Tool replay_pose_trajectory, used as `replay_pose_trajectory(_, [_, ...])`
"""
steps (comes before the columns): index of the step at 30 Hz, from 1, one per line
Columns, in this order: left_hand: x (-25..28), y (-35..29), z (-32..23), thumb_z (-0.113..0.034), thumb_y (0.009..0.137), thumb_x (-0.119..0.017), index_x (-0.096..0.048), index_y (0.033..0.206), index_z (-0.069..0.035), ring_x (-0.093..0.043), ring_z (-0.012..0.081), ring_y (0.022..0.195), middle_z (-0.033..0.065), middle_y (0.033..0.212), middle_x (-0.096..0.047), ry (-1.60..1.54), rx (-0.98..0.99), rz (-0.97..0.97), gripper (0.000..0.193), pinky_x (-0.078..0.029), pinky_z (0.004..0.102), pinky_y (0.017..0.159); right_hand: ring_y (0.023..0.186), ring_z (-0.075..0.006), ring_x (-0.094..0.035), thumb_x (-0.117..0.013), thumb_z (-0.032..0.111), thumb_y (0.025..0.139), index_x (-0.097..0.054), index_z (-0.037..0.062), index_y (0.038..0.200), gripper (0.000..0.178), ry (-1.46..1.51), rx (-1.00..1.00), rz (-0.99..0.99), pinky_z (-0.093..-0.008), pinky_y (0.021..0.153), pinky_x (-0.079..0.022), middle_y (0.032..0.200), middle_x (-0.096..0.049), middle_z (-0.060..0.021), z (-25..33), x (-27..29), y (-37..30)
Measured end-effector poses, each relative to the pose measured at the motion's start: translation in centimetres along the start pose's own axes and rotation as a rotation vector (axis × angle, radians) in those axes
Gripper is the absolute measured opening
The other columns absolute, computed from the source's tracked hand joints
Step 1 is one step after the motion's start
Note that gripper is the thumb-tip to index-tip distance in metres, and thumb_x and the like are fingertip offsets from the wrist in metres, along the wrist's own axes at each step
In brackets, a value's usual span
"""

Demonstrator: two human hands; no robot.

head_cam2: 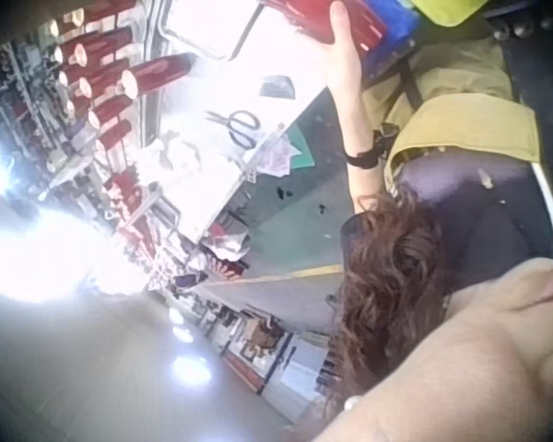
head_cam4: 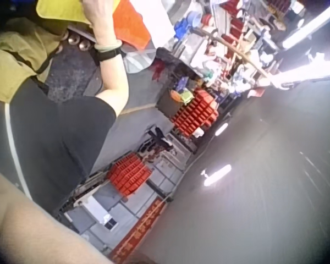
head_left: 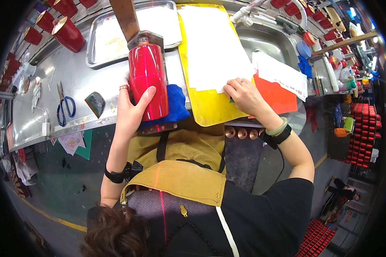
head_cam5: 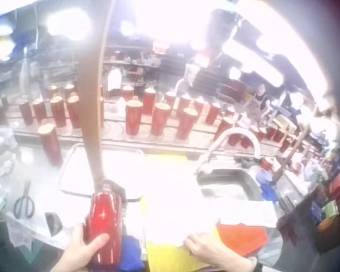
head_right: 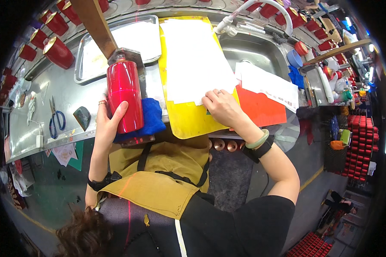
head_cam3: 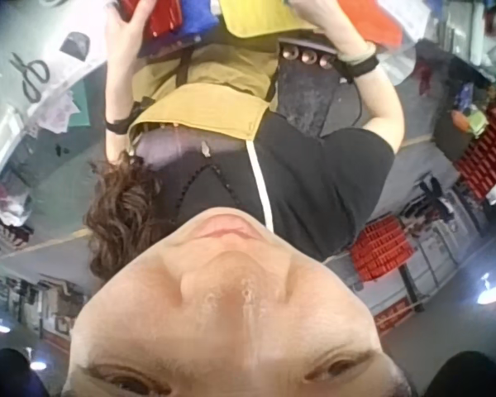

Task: Applying decorative labels and seals to red and gold liquor bottles at a manufacturing station.

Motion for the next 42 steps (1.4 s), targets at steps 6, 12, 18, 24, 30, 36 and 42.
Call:
replay_pose_trajectory(6, [0.3,0.2,0.3,-0.045,0.093,-0.083,-0.052,0.139,0.009,-0.069,0.0249,0.116,0.0216,0.128,-0.067,0.013,-0.025,0.005,0.077,-0.055,0.0381,0.101,0.090,-0.0274,-0.067,-0.068,0.008,0.081,-0.064,0.0061,0.095,0.014,0.038,0.027,0.029,-0.0402,0.082,-0.054,0.096,-0.064,-0.0082,-0.8,-0.1,0.4])
replay_pose_trajectory(12, [0.3,0.2,0.5,-0.046,0.092,-0.084,-0.052,0.139,0.009,-0.069,0.0256,0.117,0.0225,0.128,-0.067,0.016,-0.022,0.006,0.078,-0.055,0.0395,0.102,0.093,-0.0329,-0.070,-0.073,0.011,0.082,-0.069,0.0080,0.096,0.014,0.359,-0.237,0.117,-0.0437,0.079,-0.056,0.095,-0.070,-0.0103,-4.4,0.8,2.7])
replay_pose_trajectory(18, [0.2,0.2,0.5,-0.043,0.093,-0.084,-0.051,0.139,0.009,-0.069,0.0252,0.116,0.0216,0.127,-0.067,-0.015,0.033,0.020,0.076,-0.055,0.0395,0.102,0.105,-0.0343,-0.071,-0.081,0.025,0.085,-0.073,0.0102,0.107,0.027,-0.119,-0.499,-0.591,-0.0463,0.087,-0.058,0.106,-0.074,-0.0119,-15.8,9.9,8.0])
replay_pose_trajectory(24, [-0.2,0.2,-0.3,-0.035,0.095,-0.083,-0.048,0.146,0.005,-0.067,0.0238,0.120,0.0189,0.132,-0.066,-0.055,-0.050,0.019,0.074,-0.054,0.0383,0.103,0.124,-0.0353,-0.066,-0.083,0.037,0.090,-0.071,0.0092,0.130,0.051,0.109,-0.582,0.001,-0.0470,0.103,-0.054,0.131,-0.068,-0.0145,-18.4,-0.3,10.5])
replay_pose_trajectory(30, [-0.2,0.1,-0.6,-0.032,0.095,-0.082,-0.045,0.151,0.002,-0.066,0.0230,0.121,0.0173,0.133,-0.065,-0.072,-0.051,0.039,0.075,-0.052,0.0382,0.105,0.097,-0.0379,-0.075,-0.072,0.045,0.096,-0.068,-0.0062,0.130,0.062,0.172,-0.813,-0.039,-0.0470,0.090,-0.058,0.111,-0.076,-0.0266,-24.9,-4.5,10.6])
replay_pose_trajectory(36, [-0.2,0.2,-0.3,-0.031,0.094,-0.083,-0.041,0.155,0.002,-0.063,0.0238,0.125,0.0178,0.138,-0.062,-0.116,-0.029,0.048,0.080,-0.050,0.0388,0.109,0.087,-0.0242,-0.073,-0.075,0.036,0.092,-0.075,-0.0052,0.106,0.044,0.767,-1.309,0.082,-0.0385,0.069,-0.055,0.100,-0.074,-0.0176,-31.2,-9.5,7.1])
replay_pose_trajectory(42, [-0.1,0.4,0.0,-0.031,0.093,-0.084,-0.037,0.157,0.002,-0.059,0.0245,0.131,0.0182,0.143,-0.059,-0.097,-0.013,0.060,0.085,-0.047,0.0396,0.112,0.068,-0.0079,-0.055,-0.070,0.015,0.098,-0.074,0.0019,0.108,0.017,1.067,-0.970,-0.164,-0.0260,0.060,-0.043,0.083,-0.062,0.0015,-26.9,-4.8,4.6])
Point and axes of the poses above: each hand's wrist, its own y-axis towards the middle knuckle, its own x-axis out of the back of the hand, z = x × y, the point moved 7 cm from there along y, towards the middle knuckle
